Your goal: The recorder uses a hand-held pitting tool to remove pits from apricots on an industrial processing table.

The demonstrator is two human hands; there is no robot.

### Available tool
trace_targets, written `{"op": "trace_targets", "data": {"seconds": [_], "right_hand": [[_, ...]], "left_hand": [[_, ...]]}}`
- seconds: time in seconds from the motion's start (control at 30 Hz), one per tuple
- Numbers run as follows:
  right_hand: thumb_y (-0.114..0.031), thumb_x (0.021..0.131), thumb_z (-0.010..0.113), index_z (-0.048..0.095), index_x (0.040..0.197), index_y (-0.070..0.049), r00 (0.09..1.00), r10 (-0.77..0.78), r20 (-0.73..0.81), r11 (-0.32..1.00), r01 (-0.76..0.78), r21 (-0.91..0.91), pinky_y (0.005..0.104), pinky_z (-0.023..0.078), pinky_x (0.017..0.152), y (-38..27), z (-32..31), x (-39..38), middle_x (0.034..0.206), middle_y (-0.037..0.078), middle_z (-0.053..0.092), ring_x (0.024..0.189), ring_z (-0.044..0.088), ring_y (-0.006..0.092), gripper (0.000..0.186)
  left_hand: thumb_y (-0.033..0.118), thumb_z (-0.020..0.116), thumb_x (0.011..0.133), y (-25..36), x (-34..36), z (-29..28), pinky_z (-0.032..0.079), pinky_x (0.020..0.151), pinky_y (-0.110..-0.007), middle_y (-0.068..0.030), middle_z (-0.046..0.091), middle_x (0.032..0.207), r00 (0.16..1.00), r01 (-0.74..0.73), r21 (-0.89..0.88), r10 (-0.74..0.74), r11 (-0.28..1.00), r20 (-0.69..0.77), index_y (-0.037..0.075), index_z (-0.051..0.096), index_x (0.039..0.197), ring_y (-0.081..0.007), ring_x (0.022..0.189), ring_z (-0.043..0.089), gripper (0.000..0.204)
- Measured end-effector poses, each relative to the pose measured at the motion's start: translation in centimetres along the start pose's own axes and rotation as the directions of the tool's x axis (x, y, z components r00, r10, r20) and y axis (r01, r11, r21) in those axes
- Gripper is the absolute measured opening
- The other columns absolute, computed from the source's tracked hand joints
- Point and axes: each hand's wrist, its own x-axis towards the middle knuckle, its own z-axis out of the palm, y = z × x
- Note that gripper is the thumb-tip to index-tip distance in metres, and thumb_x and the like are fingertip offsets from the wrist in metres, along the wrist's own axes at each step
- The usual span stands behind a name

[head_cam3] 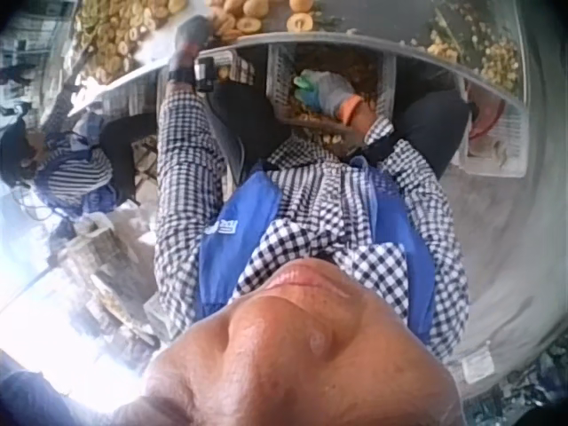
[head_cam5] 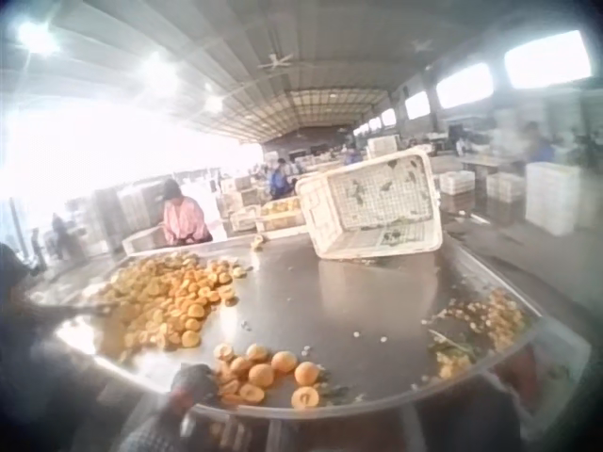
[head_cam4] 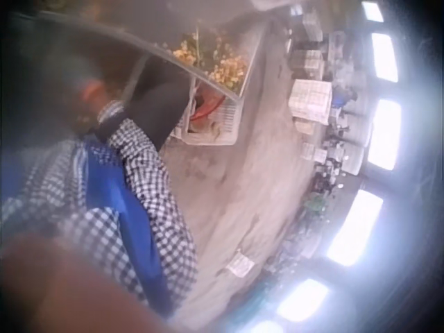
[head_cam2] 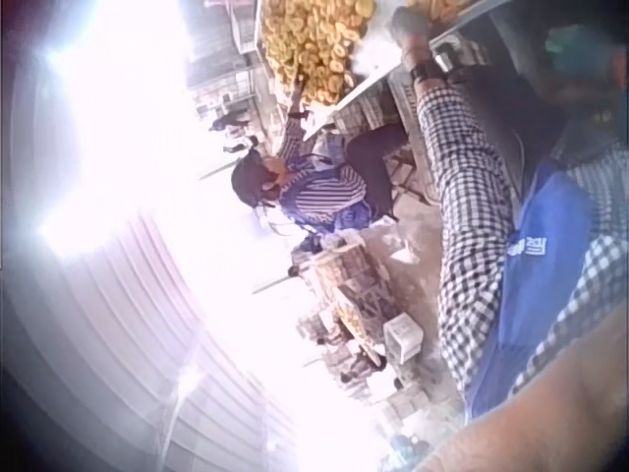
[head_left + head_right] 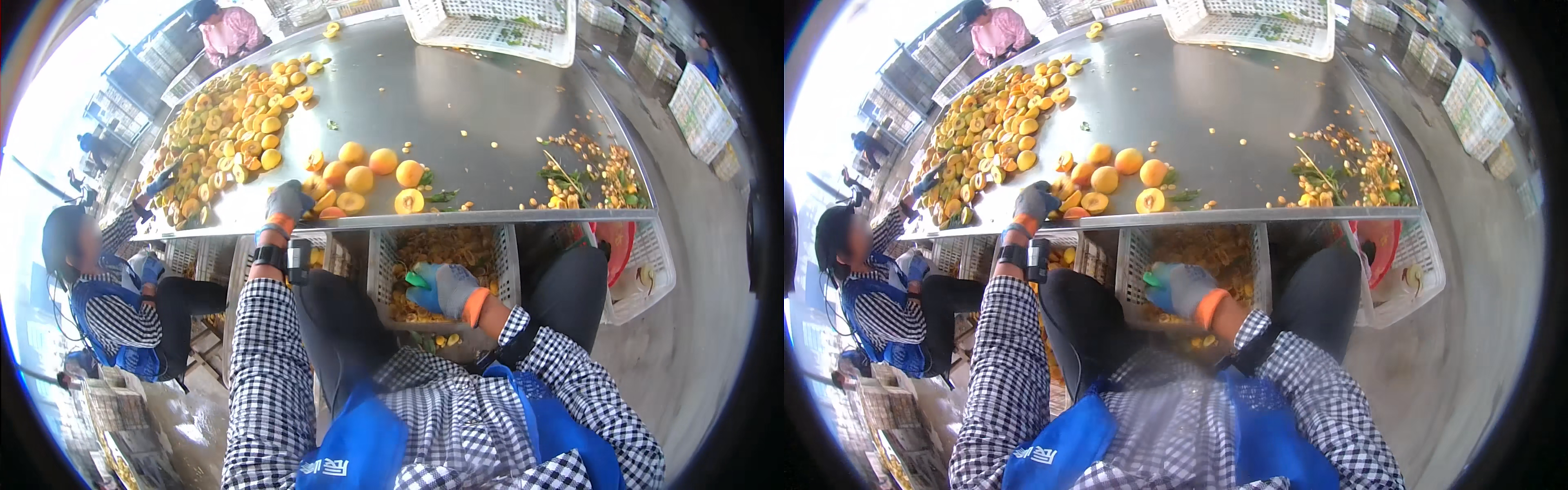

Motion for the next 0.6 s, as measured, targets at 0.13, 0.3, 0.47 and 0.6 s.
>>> {"op": "trace_targets", "data": {"seconds": [0.13,0.3,0.47,0.6], "right_hand": [[-0.029,0.075,0.059,0.054,0.093,-0.007,0.972,-0.108,-0.209,0.986,0.132,0.103,0.0394,0.045,0.068,-0.5,-0.3,0.0,0.086,0.017,0.059,0.081,0.056,0.0341,0.029],[-0.024,0.080,0.055,0.055,0.094,-0.005,0.802,-0.356,-0.480,0.904,0.425,0.040,0.0393,0.046,0.062,-4.2,-1.7,0.2,0.080,0.018,0.059,0.074,0.056,0.0367,0.024],[-0.035,0.084,0.044,0.056,0.085,-0.004,0.845,-0.256,-0.470,0.947,0.318,0.055,0.0443,0.044,0.065,-5.4,-2.1,0.6,0.079,0.021,0.058,0.075,0.055,0.0377,0.033],[-0.036,0.084,0.043,0.057,0.083,-0.004,0.920,-0.163,-0.356,0.979,0.195,0.055,0.0452,0.043,0.066,-5.1,-2.6,-0.6,0.079,0.021,0.057,0.076,0.055,0.0379,0.035]], "left_hand": [[0.006,0.057,0.065,-0.4,-2.2,0.4,0.047,0.063,-0.024,-0.0106,0.060,0.086,0.991,-0.116,-0.979,-0.047,0.167,-0.126,-0.002,0.057,0.100,-0.0173,0.073,0.058,0.036],[0.007,0.056,0.068,5.4,-8.4,-2.2,0.046,0.075,-0.026,-0.0106,0.059,0.094,0.959,-0.273,-0.952,0.038,-0.139,-0.281,-0.004,0.056,0.101,-0.0179,0.083,0.057,0.035],[0.011,0.057,0.070,8.3,-12.3,-2.1,0.044,0.081,-0.030,-0.0108,0.057,0.094,0.900,-0.395,-0.910,0.143,-0.128,-0.411,-0.003,0.053,0.103,-0.0211,0.090,0.055,0.035],[0.023,0.053,0.079,9.5,-12.6,-0.6,0.045,0.079,-0.032,-0.0117,0.056,0.095,0.954,-0.165,-0.941,0.196,-0.295,-0.228,0.002,0.053,0.101,-0.0223,0.090,0.055,0.031]]}}
